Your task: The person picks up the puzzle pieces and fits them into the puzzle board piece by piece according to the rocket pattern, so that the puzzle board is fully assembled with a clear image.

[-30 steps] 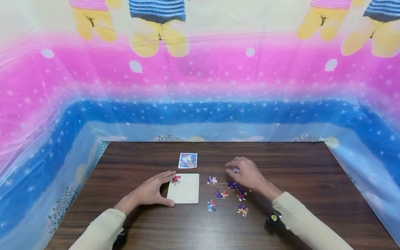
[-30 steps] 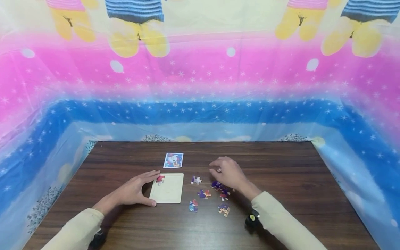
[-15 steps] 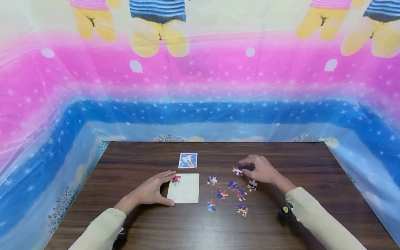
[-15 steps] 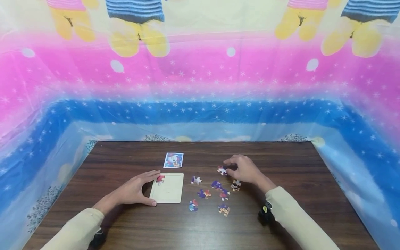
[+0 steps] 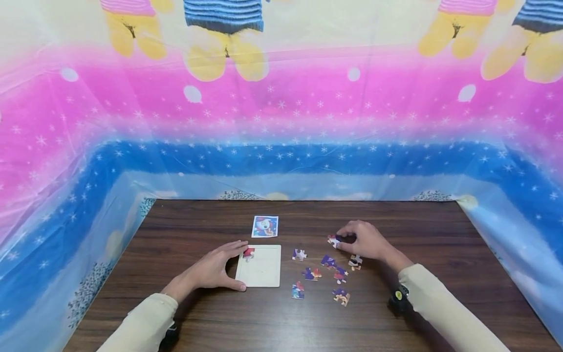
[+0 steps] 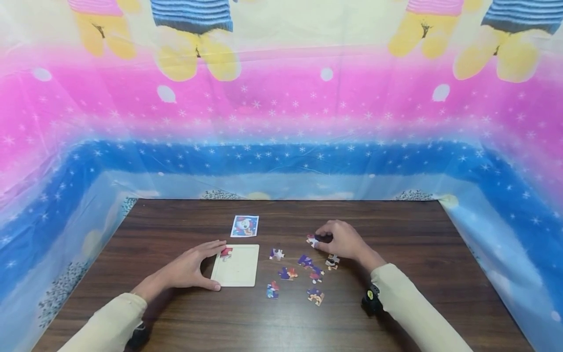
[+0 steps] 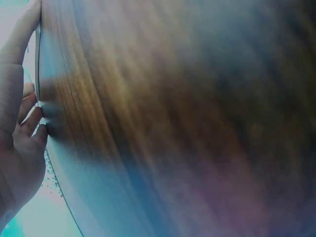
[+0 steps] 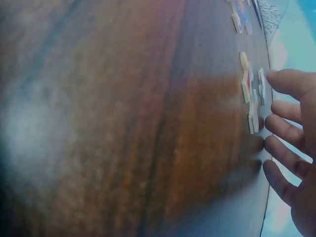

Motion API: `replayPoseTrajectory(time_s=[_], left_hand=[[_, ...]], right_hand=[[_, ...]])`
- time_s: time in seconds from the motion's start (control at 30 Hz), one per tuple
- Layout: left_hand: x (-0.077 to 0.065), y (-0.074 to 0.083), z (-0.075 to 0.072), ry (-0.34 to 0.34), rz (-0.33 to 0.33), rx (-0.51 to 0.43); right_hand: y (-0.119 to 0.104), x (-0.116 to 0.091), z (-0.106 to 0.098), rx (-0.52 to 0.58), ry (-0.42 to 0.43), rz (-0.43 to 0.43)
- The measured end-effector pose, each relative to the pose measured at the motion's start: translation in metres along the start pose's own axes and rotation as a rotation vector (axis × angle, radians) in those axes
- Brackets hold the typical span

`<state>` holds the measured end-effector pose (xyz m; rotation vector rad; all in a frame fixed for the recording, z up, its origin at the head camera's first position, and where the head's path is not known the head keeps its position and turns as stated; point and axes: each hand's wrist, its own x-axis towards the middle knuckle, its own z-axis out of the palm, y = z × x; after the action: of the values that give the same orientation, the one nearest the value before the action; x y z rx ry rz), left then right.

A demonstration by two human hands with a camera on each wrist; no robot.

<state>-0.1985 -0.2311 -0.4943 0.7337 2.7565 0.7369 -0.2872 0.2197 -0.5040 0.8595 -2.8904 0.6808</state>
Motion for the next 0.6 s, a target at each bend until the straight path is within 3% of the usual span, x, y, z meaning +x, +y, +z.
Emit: replayPoseTrajectory(time_s=[0.37, 0.6], left_hand=[[0.0004, -0.0001, -0.0005, -0.004, -0.006, 0.001], [0.0002, 0.0001, 0.0005, -0.002, -0.009, 0.0]], right_hand=[[0.0003, -0.0016, 0.0019, -0.051, -0.006, -0.035], [-0.0006, -0.0053, 0.0023, -0.071, 0.006, 0.001]])
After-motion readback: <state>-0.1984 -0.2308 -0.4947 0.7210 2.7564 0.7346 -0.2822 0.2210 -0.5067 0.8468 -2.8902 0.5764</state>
